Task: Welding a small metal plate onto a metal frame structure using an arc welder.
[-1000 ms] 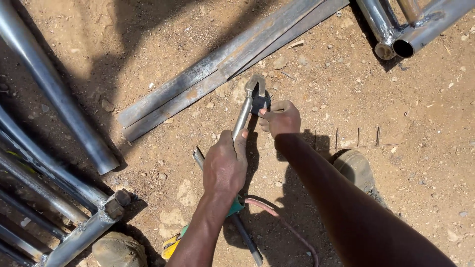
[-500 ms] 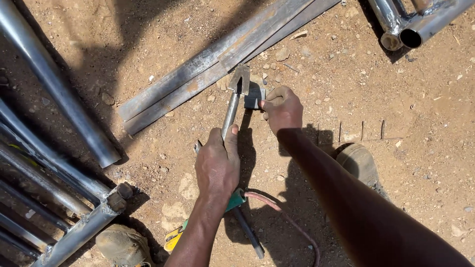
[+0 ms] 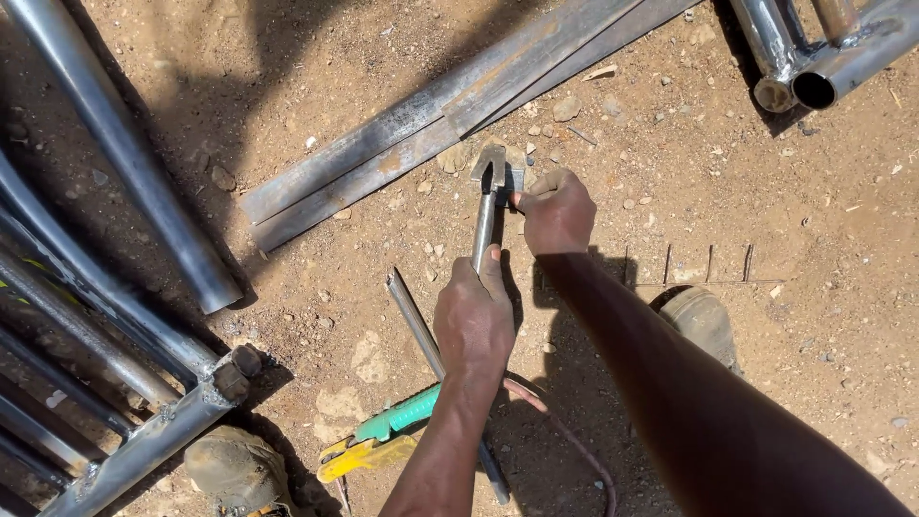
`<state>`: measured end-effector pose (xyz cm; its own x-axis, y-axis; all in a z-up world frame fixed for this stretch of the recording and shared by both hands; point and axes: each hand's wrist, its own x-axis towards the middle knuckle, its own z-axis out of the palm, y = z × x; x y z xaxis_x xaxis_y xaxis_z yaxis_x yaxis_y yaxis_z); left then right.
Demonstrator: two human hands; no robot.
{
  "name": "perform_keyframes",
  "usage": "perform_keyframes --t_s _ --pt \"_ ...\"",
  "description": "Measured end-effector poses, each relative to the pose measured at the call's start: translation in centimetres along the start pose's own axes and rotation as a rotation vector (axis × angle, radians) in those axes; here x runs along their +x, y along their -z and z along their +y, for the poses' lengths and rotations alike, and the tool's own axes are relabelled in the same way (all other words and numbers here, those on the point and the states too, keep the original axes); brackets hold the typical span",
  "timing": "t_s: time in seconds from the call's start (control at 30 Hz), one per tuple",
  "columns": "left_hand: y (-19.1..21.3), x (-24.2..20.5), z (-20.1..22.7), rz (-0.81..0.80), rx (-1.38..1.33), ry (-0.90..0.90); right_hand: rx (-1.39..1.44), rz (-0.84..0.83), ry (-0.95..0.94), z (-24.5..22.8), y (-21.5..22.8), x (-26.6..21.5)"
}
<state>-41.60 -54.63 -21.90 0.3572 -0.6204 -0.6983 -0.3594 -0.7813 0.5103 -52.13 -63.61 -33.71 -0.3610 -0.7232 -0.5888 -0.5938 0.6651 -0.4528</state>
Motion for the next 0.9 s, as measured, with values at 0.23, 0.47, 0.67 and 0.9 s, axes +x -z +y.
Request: perform_keyframes --t_s 0.23,0.47,0.67,0.9 --pt "-0.4 -0.5 -2.1 0.080 -0.065 -0.122 -0.105 0.025 -0.019 0.6 -0.7 0.5" --pt "1.1 0.5 0.3 0.036 -0.046 0.009 -0.069 -0.002 0.000 -0.8 0.4 -0.5" --pt "0.4 0.4 -1.5 0.029 0.000 -0.131 -0.137 0.034 -0.029 1.7 -1.3 2.2" --pt "2.2 0.2 0.2 -0.018 0.154 -0.063 -0.179 0.009 -0.052 2.2 -2.0 2.1"
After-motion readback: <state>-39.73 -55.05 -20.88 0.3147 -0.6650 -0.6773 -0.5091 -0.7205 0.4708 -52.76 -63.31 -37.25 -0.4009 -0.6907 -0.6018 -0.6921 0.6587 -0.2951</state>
